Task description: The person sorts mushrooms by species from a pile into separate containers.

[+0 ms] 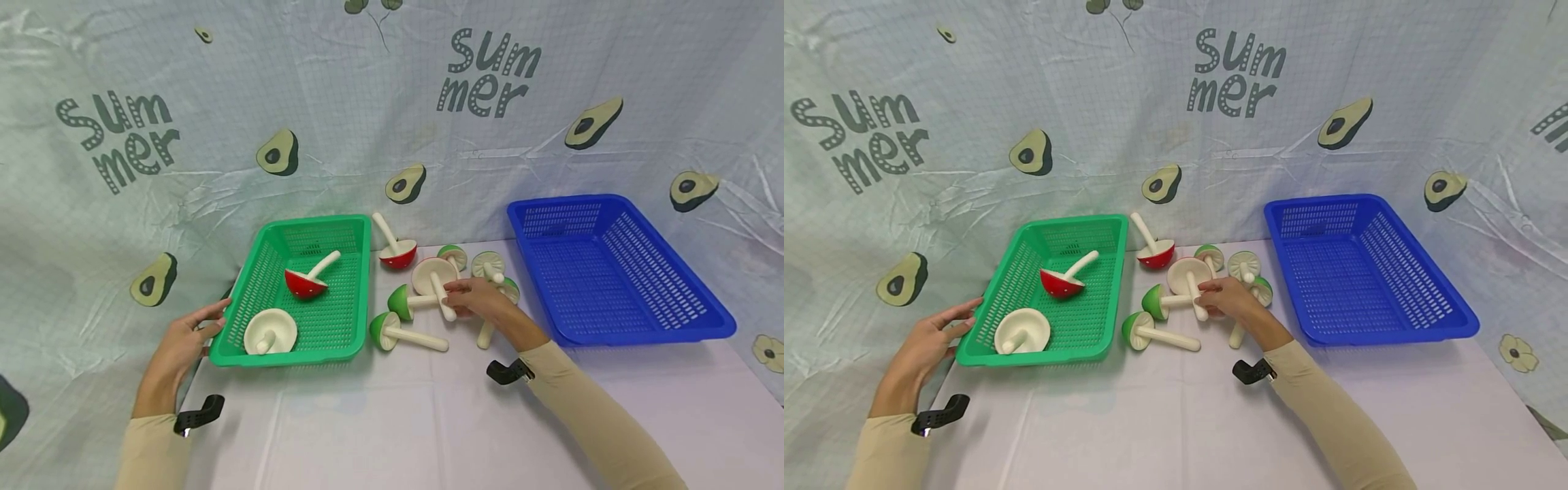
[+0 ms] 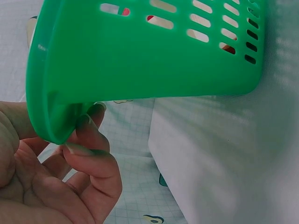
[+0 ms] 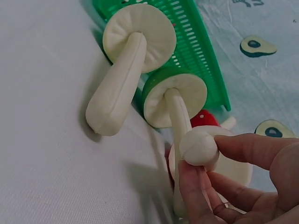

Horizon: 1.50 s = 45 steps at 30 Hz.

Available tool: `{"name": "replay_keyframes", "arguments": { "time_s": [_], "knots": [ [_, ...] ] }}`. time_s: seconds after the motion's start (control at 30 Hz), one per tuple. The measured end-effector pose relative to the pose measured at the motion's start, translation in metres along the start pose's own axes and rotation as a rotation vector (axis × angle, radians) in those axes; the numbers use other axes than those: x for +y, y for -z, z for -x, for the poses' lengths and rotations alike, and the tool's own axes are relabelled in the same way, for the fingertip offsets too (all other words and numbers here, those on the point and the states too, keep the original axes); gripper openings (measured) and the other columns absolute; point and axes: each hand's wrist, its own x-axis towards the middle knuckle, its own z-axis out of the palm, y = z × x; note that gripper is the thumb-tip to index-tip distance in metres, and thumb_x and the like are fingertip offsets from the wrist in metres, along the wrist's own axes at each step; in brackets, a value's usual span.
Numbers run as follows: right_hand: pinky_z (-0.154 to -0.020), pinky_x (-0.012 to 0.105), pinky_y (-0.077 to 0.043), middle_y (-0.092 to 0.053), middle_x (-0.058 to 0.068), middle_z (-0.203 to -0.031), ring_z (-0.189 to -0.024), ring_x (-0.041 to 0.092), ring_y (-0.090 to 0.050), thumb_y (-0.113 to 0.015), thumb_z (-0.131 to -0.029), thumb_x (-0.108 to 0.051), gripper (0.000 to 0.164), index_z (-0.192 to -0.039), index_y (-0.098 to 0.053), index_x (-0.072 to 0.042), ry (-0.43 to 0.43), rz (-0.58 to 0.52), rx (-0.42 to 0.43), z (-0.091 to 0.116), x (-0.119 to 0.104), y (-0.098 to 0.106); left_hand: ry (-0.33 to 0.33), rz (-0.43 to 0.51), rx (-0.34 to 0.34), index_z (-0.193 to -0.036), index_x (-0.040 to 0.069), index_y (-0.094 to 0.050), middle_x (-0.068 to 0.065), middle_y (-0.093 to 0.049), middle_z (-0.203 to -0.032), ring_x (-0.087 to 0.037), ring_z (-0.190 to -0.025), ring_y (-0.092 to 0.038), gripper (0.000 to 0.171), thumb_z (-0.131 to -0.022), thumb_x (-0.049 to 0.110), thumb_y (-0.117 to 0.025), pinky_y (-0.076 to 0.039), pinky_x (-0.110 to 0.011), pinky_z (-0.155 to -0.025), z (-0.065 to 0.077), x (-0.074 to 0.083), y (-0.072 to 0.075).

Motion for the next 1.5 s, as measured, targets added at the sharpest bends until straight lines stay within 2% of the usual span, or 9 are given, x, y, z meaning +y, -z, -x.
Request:
{"name": "replay_keyframes", "arguments": {
  "time_s": [0.17,0.4,0.67,0.97,1.13,1.5],
  "knots": [
    [-0.088,0.030,-0.057,-0.066,0.014,-0.125,-0.098,0.011,-0.065,-0.068,-0.098,-0.016,0.054,-0.146,-0.051,0.003,-0.002,-0.044,-0.040,-0.001,0.002,0.004,0.001,0.017,-0.013,-0.157,0.012,-0.039,-0.012,-0.042,-0.139,-0.005,-0.088,-0.056,0.055,-0.108,0.031,-0.051,-0.052,-0.030,-0.070,0.000,0.001,0.001],
    [-0.091,0.032,-0.057,-0.060,0.019,-0.135,-0.104,0.012,-0.064,-0.065,-0.100,-0.015,0.055,-0.148,-0.047,0.005,0.009,-0.115,-0.082,0.000,0.003,0.006,-0.008,0.011,-0.019,-0.157,0.012,-0.039,-0.011,-0.042,-0.138,-0.003,-0.091,-0.054,0.055,-0.108,0.031,-0.051,-0.051,-0.031,-0.071,0.001,0.000,0.002],
    [-0.092,0.032,-0.056,-0.058,0.021,-0.137,-0.103,0.012,-0.064,-0.063,-0.100,-0.014,0.056,-0.149,-0.045,0.006,0.020,-0.139,-0.090,0.002,0.003,0.006,-0.009,0.025,-0.017,-0.157,0.012,-0.040,-0.010,-0.043,-0.136,-0.003,-0.089,-0.054,0.055,-0.107,0.031,-0.052,-0.051,-0.031,-0.070,0.000,-0.001,0.002],
    [-0.088,0.032,-0.056,-0.062,0.015,-0.130,-0.099,0.010,-0.065,-0.063,-0.099,-0.011,0.054,-0.148,-0.046,0.006,0.027,-0.175,-0.081,0.000,0.004,0.008,-0.003,0.020,-0.018,-0.157,0.011,-0.040,-0.011,-0.043,-0.137,-0.003,-0.088,-0.055,0.055,-0.107,0.032,-0.053,-0.051,-0.031,-0.070,0.002,-0.001,0.002],
    [-0.087,0.030,-0.056,-0.061,0.016,-0.131,-0.099,0.009,-0.065,-0.063,-0.100,-0.011,0.055,-0.149,-0.045,0.006,0.046,-0.186,-0.087,0.003,0.002,0.008,0.000,0.020,-0.013,-0.157,0.011,-0.039,-0.012,-0.042,-0.138,-0.003,-0.087,-0.056,0.055,-0.108,0.031,-0.052,-0.052,-0.031,-0.070,0.001,0.000,0.001],
    [-0.092,0.033,-0.054,-0.059,0.017,-0.135,-0.102,0.010,-0.064,-0.064,-0.101,-0.013,0.056,-0.150,-0.045,0.005,0.074,-0.197,-0.115,0.010,-0.007,0.009,-0.007,-0.002,0.012,-0.156,0.011,-0.042,-0.012,-0.045,-0.136,-0.004,-0.089,-0.054,0.053,-0.108,0.030,-0.052,-0.051,-0.031,-0.069,0.000,0.000,0.000]
  ]
}}
